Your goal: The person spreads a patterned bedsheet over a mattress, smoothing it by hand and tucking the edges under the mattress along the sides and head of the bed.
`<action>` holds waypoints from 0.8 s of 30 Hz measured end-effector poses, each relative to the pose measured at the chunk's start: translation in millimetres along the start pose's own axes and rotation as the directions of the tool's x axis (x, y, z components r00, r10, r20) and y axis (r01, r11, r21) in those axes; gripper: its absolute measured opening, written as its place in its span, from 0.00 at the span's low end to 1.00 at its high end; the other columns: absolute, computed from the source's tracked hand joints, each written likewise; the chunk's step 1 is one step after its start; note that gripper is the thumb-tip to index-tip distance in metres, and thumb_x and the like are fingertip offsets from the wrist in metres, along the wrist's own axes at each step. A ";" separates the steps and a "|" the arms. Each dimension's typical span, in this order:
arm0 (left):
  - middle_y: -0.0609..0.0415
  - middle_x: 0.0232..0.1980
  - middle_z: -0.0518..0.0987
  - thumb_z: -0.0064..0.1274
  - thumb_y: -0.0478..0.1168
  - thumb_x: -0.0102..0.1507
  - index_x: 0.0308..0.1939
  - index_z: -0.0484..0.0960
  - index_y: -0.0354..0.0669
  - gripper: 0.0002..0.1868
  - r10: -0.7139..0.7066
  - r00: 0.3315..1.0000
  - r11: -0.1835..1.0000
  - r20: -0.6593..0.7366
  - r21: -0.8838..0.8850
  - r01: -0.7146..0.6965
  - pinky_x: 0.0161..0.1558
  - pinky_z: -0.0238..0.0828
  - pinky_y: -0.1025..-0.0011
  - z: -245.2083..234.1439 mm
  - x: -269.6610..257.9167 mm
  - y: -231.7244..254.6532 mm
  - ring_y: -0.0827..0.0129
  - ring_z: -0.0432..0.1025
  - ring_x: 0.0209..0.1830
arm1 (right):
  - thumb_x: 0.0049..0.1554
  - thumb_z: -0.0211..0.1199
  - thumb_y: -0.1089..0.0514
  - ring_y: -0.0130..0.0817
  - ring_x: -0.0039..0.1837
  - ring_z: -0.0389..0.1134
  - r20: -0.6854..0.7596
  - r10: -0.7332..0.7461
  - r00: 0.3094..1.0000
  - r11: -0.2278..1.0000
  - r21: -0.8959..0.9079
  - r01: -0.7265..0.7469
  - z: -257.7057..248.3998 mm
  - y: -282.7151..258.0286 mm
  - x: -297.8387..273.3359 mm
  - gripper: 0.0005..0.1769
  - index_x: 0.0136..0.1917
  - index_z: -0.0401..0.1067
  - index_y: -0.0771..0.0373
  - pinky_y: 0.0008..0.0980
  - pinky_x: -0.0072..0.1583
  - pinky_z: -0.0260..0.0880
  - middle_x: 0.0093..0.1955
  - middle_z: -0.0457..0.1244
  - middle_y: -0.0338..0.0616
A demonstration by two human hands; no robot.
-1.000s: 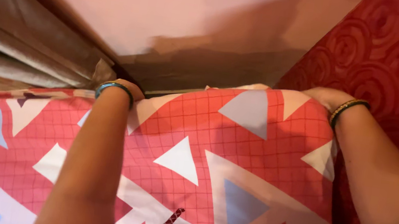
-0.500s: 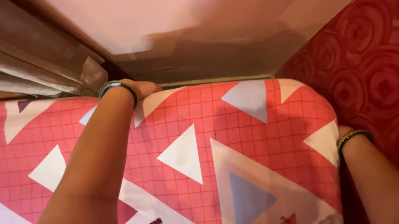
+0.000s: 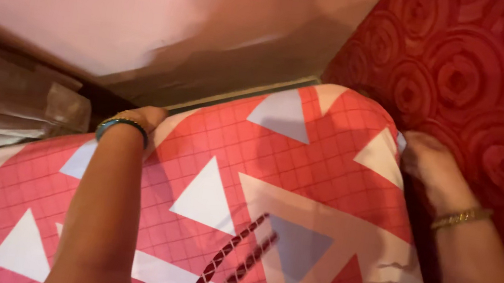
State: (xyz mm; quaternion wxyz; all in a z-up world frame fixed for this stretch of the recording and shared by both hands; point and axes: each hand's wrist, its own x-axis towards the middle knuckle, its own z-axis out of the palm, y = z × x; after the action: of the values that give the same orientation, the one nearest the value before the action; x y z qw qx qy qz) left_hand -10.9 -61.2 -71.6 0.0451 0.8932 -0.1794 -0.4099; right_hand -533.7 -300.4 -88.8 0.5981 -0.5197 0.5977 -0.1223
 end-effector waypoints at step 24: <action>0.36 0.84 0.43 0.37 0.62 0.69 0.80 0.52 0.40 0.42 0.566 0.507 0.789 -0.650 0.249 -0.562 0.77 0.31 0.40 251.7 -211.5 49.2 0.45 0.37 0.84 | 0.64 0.58 0.52 0.30 0.50 0.60 -0.152 -0.464 0.873 0.866 0.128 0.483 44.2 31.9 38.9 0.20 0.63 0.56 0.62 0.30 0.54 0.62 0.47 0.60 0.41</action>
State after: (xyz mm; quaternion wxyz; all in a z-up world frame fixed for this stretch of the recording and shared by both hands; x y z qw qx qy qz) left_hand -340.0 -14.8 -75.0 0.2368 0.8711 -0.4302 -0.0055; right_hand -501.7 -295.5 -147.5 0.5541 -0.5924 0.4735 -0.3433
